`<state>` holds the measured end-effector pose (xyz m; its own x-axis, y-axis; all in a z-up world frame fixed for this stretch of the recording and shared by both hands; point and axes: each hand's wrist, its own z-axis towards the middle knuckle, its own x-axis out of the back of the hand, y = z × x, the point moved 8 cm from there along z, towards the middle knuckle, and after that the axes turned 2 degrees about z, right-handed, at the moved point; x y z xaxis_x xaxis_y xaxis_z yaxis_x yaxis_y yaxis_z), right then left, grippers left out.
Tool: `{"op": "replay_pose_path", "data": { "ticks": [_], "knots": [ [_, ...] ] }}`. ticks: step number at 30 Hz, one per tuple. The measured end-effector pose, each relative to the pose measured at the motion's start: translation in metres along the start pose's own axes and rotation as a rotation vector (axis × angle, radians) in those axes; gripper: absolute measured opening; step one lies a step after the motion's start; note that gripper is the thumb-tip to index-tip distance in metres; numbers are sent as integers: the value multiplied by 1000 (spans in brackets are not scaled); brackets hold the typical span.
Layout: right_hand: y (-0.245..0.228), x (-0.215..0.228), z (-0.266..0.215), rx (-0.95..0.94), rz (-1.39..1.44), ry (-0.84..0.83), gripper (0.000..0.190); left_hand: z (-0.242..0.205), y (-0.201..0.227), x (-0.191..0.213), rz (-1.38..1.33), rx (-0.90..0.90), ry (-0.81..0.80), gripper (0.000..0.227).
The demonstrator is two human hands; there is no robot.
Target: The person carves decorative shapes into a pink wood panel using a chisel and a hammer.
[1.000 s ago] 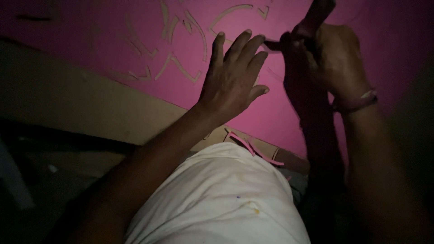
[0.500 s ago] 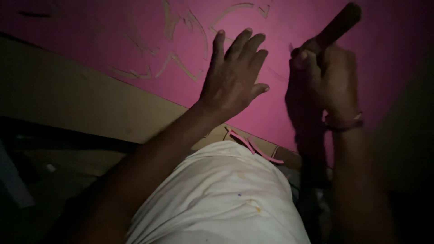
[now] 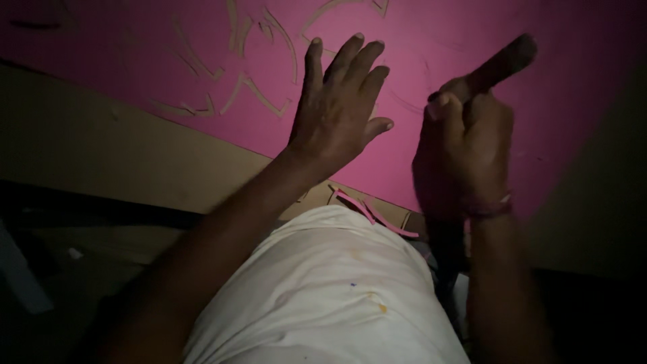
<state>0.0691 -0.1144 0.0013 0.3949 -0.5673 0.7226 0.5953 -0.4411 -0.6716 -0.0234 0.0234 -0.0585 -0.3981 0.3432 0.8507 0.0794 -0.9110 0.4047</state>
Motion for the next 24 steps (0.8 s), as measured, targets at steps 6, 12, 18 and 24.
{"op": "replay_pose_path", "data": {
  "ticks": [6, 12, 18, 24],
  "knots": [
    [5, 0, -5, -33, -30, 31, 23, 3, 1, 6, -9, 13, -42, 75],
    [30, 7, -5, -304, 478, 188, 16, -1, 1, 11, -13, -11, 0, 71],
    [25, 2, 12, -155, 362, 211, 18, 39, 9, 14, -49, -87, 83, 43],
    [19, -1, 1, -254, 669, 182, 17, 72, 22, 11, -129, -315, 87, 17]
  ]
}}
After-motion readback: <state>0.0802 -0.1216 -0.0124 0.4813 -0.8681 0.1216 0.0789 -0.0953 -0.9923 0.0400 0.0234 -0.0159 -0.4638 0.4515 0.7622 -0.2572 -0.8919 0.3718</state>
